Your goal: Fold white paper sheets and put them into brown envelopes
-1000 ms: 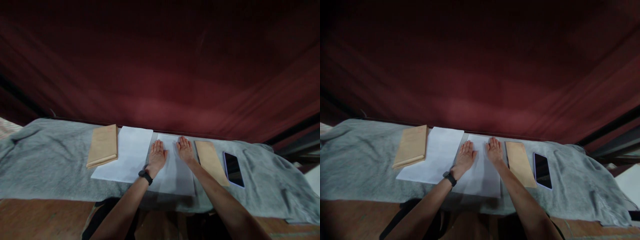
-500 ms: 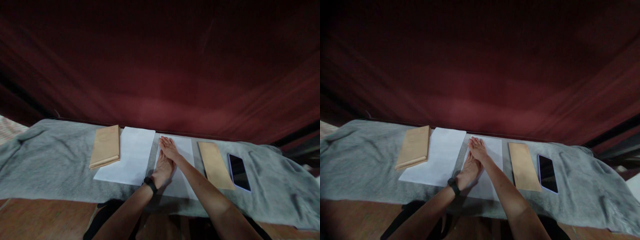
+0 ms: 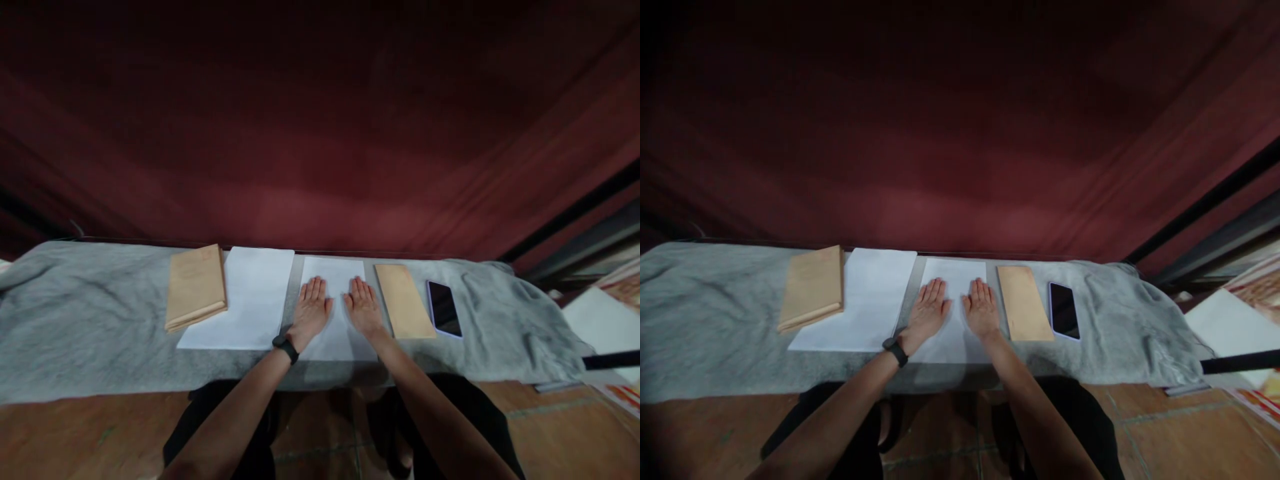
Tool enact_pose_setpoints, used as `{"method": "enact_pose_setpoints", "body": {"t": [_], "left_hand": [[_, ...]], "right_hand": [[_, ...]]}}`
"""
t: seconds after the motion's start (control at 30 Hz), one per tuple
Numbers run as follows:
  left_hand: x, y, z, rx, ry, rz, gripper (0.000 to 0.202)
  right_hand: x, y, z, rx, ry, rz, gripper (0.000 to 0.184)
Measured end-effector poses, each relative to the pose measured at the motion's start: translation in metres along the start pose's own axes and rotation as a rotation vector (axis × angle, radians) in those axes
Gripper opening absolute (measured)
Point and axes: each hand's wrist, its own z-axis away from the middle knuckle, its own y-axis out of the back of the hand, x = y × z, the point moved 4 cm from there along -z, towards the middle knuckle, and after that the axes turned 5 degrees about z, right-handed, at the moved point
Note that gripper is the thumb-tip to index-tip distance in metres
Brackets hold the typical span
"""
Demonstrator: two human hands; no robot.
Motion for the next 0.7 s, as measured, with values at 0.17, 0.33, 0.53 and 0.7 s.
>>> {"method": "enact_pose_setpoints", "body": {"t": [0.17, 0.33, 0.53, 0.7], "left_hand": [[0.004, 0.006, 0.020, 0.029, -0.042, -0.006, 0.057], [0.021, 0.012, 0.058, -0.043, -0.226, 0.023, 0.052], [0.033, 0.024, 0.111, -0.143, -0.310, 0.006, 0.051], [0.034, 0.035, 0.149, -0.144, -0.288, -0.013, 0.052]], "right_hand": [[-0.001, 0.013, 0.058, 0.065, 0.015, 0.006, 0.058], [-0.012, 0.023, 0.103, 0.062, 0.070, -0.012, 0.052], [-0.016, 0.038, 0.137, 0.095, 0.140, -0.055, 0.051], [-0.012, 0.044, 0.159, 0.144, 0.153, -0.045, 0.053]]}}
